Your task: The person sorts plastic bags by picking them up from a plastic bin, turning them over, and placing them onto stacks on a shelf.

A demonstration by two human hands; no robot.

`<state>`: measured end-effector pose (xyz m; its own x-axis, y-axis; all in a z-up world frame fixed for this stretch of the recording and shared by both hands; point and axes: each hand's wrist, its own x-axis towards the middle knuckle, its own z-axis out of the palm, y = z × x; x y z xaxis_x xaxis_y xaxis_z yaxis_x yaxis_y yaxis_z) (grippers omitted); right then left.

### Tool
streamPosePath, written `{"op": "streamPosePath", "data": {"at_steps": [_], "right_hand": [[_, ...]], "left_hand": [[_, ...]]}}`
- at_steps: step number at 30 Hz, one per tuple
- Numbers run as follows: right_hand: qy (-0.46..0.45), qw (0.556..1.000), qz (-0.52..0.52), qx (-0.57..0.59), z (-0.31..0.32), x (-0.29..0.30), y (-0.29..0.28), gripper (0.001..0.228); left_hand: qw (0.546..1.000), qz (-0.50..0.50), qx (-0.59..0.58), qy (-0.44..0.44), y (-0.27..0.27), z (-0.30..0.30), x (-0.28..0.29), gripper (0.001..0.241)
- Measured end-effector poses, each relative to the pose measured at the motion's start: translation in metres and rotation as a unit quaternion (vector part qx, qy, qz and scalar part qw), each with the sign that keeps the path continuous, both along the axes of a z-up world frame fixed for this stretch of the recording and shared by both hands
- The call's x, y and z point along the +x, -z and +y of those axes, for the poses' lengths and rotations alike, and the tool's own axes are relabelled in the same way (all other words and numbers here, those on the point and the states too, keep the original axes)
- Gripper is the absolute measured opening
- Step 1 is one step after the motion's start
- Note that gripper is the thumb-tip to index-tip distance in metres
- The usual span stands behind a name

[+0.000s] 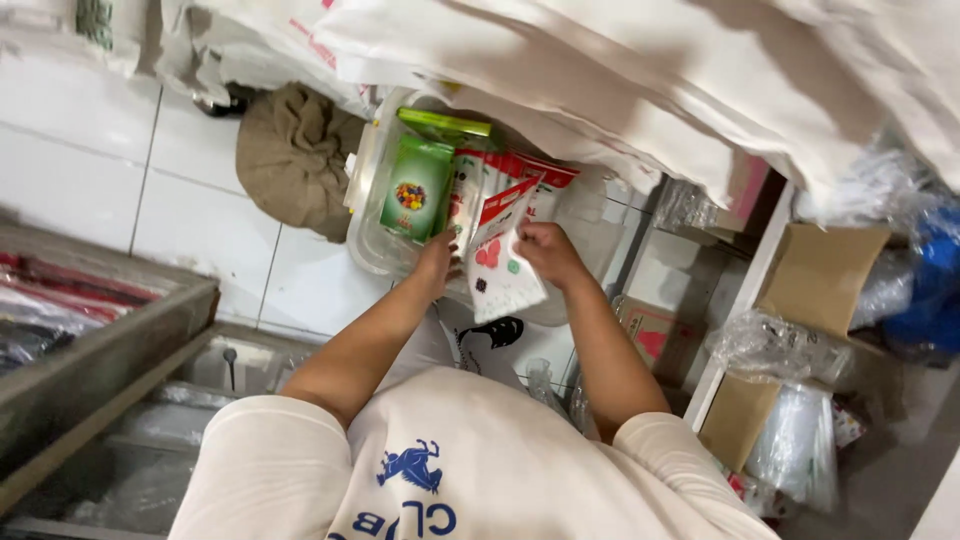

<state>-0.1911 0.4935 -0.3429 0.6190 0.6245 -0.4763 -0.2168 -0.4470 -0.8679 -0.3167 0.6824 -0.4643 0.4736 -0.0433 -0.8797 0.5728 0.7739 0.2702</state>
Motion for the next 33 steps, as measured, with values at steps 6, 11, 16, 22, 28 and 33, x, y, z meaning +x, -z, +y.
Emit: {"op": "streamPosePath", "data": {"at_steps": [6,11,16,22,28,33], "right_hand": [[-0.186,0.959,-0.206,0.064,-0.022,-0.016,-0.176,0.010],[-0.212,0.904,-0.368,-0.053,-0.051,-0.024,-0.263,0.019],[-0.104,0.828,-0.536,-0.128,-0.089,-0.036,-0.311,0.015],[-0.107,0.678,-0.720,-0.106,-0.106,-0.051,-0.375,0.016],[-0.080,0.592,-0.801,-0.038,-0.105,-0.070,-0.385,0.024],[-0.243,0.653,-0.714,0.063,-0.113,-0.129,-0.325,0.054]], "left_hand": [[0.959,-0.144,-0.242,0.004,-0.108,-0.005,0.008,0.075],[0.864,-0.327,-0.382,-0.008,-0.170,-0.011,0.026,0.071],[0.858,-0.403,-0.298,0.116,-0.223,-0.033,0.028,0.062],[0.756,-0.437,-0.434,0.222,-0.340,-0.110,0.005,0.102],[0.723,-0.263,-0.636,0.060,-0.362,-0.155,0.028,0.101],[0.738,-0.328,-0.587,0.059,-0.368,-0.161,0.031,0.114]]}}
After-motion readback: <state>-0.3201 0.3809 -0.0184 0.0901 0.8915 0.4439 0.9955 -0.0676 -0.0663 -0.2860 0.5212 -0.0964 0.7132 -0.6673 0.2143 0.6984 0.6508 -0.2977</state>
